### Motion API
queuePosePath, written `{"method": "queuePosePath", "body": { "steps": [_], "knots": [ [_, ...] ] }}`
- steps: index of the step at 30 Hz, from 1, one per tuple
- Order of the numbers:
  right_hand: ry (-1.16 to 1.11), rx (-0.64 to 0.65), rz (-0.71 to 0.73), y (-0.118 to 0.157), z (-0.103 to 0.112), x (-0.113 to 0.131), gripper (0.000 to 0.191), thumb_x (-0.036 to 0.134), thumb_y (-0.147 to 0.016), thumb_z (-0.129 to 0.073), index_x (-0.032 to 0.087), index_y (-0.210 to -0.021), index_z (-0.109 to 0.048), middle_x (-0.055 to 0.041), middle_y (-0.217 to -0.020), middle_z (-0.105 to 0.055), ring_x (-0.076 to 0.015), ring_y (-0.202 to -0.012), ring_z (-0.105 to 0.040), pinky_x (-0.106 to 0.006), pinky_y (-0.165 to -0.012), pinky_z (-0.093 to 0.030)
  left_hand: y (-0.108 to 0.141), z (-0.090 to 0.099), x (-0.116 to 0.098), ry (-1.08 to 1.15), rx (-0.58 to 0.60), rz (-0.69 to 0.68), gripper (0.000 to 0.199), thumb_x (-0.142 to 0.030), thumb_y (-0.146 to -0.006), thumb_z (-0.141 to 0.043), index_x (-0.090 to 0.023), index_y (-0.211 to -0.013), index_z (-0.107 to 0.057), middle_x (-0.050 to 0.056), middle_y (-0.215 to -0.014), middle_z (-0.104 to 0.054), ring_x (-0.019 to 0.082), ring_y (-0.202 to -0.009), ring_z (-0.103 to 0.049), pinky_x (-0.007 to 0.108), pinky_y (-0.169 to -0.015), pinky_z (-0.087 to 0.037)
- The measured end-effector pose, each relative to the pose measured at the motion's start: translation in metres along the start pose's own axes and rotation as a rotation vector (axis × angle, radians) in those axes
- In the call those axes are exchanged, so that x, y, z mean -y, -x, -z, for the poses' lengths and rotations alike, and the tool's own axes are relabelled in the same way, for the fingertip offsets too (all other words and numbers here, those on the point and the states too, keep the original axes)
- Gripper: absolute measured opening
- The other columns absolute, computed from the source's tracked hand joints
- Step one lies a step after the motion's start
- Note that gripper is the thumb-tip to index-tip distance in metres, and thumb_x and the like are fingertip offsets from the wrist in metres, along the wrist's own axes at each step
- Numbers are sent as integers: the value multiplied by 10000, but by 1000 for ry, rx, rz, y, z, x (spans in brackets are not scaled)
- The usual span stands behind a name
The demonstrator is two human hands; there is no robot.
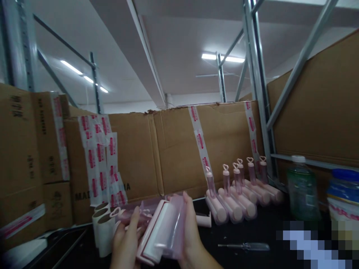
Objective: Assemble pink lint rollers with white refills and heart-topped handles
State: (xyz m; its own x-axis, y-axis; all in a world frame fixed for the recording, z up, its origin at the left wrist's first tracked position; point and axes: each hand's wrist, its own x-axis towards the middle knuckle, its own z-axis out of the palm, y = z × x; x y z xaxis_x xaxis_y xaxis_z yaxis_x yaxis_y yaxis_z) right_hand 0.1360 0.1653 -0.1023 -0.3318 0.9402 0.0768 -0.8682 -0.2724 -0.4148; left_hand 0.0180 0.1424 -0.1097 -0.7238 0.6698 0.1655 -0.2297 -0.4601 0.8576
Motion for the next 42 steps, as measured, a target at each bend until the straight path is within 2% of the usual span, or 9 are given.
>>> {"method": "queuePosePath", "body": {
  "steps": [3,6,13,18,22,31,35,42],
  "knots": [
    [-22,-3,-24,7,-2,0,458,564,-769,-690,166,-995,-676,-21,-725,-750,-240,-693,-727,-328,-671,-561,6,0,2,11,15,79,276,-322,-740,-781,-202,-848,-557,19,-706,-710,196,-576,-715,308,-554,-600],
    [-9,23,-56,10,1,-2,468,586,-779,-668,160,-971,-687,-29,-699,-749,-252,-684,-731,-339,-669,-568,6,-1,1,30,10,111,256,-337,-770,-758,-210,-852,-551,0,-687,-687,185,-596,-713,300,-579,-600],
    [6,37,-64,15,3,-1,480,613,-767,-667,151,-894,-701,-57,-717,-761,-268,-716,-736,-357,-703,-575,10,-4,-2,11,-9,96,236,-324,-780,-743,-213,-820,-538,-25,-652,-657,166,-559,-687,294,-587,-595],
    [-37,56,-40,13,7,-1,425,575,-784,-674,174,-925,-687,-31,-737,-760,-255,-750,-737,-348,-739,-573,13,-6,-5,12,-23,83,202,-305,-789,-730,-207,-831,-558,-4,-707,-683,160,-561,-680,297,-599,-594],
    [-24,54,-29,12,8,-1,422,564,-796,-671,174,-956,-694,-33,-757,-767,-252,-752,-738,-352,-758,-572,9,-4,-1,25,-46,86,261,-366,-759,-761,-212,-833,-564,-13,-696,-668,171,-576,-680,315,-601,-594],
    [23,134,-84,13,6,-7,670,698,-863,-485,110,-1090,-711,-87,-789,-773,-264,-768,-742,-362,-756,-581,8,-6,1,25,-29,60,256,-375,-775,-740,-214,-851,-557,6,-721,-703,178,-568,-672,338,-617,-578],
    [38,88,-31,16,4,-10,615,673,-875,-491,116,-998,-719,-74,-744,-765,-259,-730,-740,-357,-719,-586,14,-7,-4,-26,-7,14,183,-326,-813,-700,-216,-821,-554,-25,-645,-668,172,-584,-662,318,-651,-553],
    [41,78,-11,21,0,-15,637,715,-837,-493,121,-857,-722,-81,-686,-753,-239,-616,-715,-331,-658,-576,26,-8,-8,-36,14,-51,186,-317,-797,-733,-228,-837,-575,-39,-715,-657,163,-727,-664,252,-689,-517]
  ]
}}
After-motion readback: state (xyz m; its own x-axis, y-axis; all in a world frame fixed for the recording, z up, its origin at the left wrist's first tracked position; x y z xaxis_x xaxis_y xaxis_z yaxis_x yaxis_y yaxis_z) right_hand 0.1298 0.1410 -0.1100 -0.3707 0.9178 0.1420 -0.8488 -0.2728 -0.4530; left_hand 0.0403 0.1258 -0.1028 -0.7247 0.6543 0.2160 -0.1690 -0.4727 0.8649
